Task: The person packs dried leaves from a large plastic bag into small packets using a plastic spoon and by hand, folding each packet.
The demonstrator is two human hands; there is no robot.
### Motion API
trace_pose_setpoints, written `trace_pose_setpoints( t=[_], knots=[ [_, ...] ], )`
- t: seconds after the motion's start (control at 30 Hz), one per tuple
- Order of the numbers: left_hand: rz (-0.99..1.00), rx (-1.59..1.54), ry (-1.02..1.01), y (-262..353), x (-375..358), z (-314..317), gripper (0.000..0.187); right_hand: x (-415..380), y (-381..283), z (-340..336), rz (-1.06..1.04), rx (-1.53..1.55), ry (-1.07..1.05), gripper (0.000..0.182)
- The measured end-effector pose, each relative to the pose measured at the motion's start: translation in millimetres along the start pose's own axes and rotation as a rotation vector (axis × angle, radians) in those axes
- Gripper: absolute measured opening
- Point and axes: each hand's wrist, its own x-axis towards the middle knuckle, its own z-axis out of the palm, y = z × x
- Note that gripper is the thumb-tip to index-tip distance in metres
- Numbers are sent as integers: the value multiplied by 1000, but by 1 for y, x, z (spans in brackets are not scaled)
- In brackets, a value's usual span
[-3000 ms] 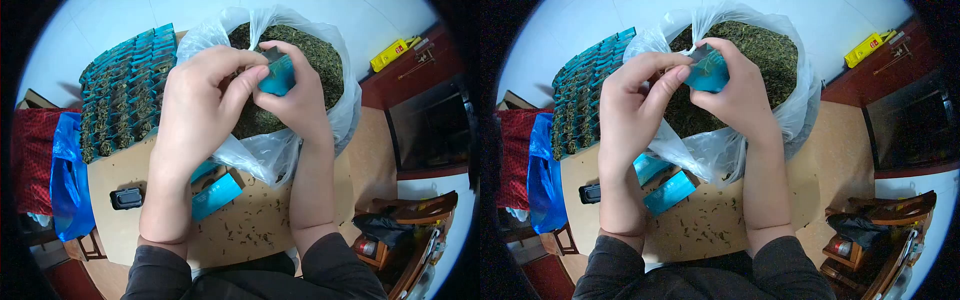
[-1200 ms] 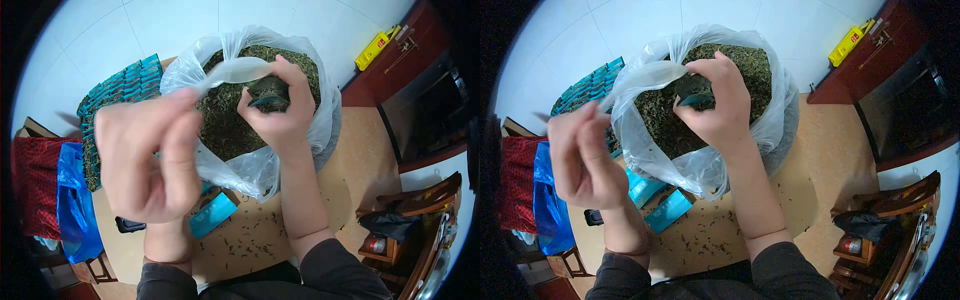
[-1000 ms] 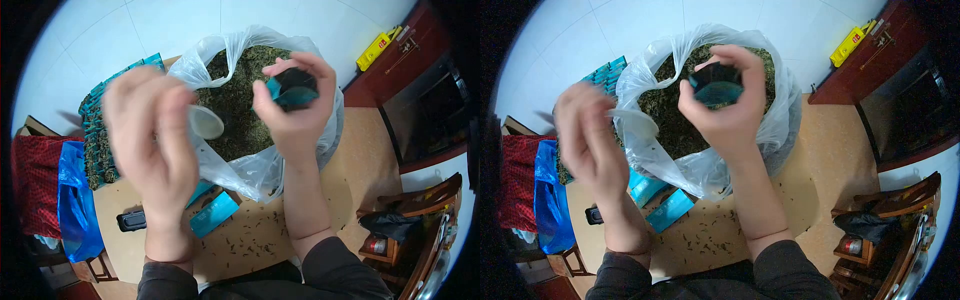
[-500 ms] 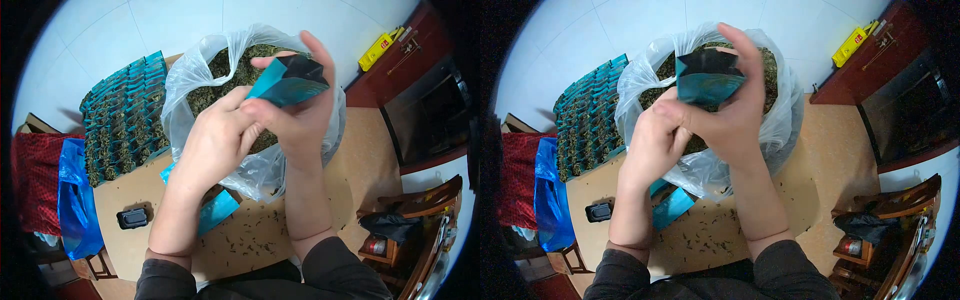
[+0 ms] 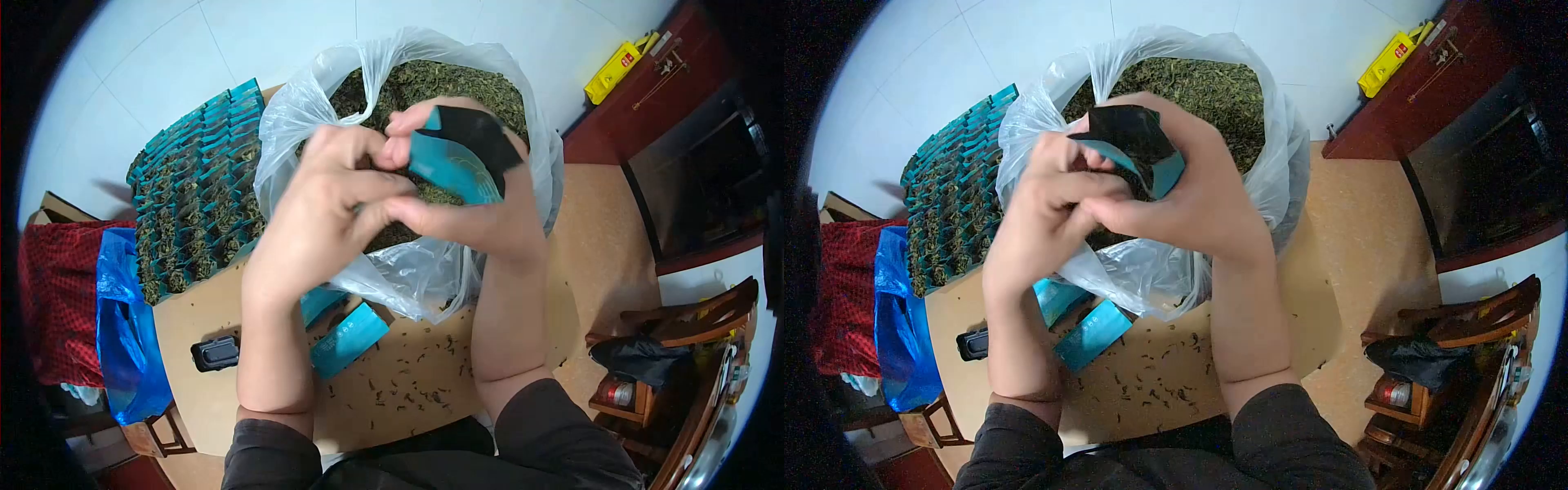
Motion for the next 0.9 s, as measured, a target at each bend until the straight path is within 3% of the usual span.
trace_pose_setpoints(
  t=[0.07,0.13,0.33,0.47,0.53,0.63,0.67,0.7,0.8,0.83,0.9],
  knots=[
    [-85,84,52,2,2,-7,15,2,3,1,-61,-23,33,64],
    [-115,65,103,1,3,-3,14,5,-4,2,-203,-238,119,61],
    [-237,-13,162,-4,2,26,16,8,-6,7,-309,-228,97,67],
    [-268,102,54,-12,0,34,18,4,-2,5,-213,-213,85,73],
    [-370,80,-185,-9,0,29,17,4,4,-1,-235,-276,78,77],
    [-264,57,-14,-14,-3,31,17,-1,5,-3,-132,-292,178,88],
    [-225,169,57,-15,-2,30,17,0,13,-8,-207,-256,174,88],
    [-236,168,53,-17,-1,32,17,-1,16,-12,-198,-249,171,88],
    [-140,330,289,-24,2,44,18,-2,16,-14,-101,-289,160,83],
    [-144,332,289,-28,-1,47,18,-2,14,-13,-100,-284,158,83],
    [-168,305,59,-32,-6,51,19,-1,11,-11,-27,-329,143,76]
  ],
)
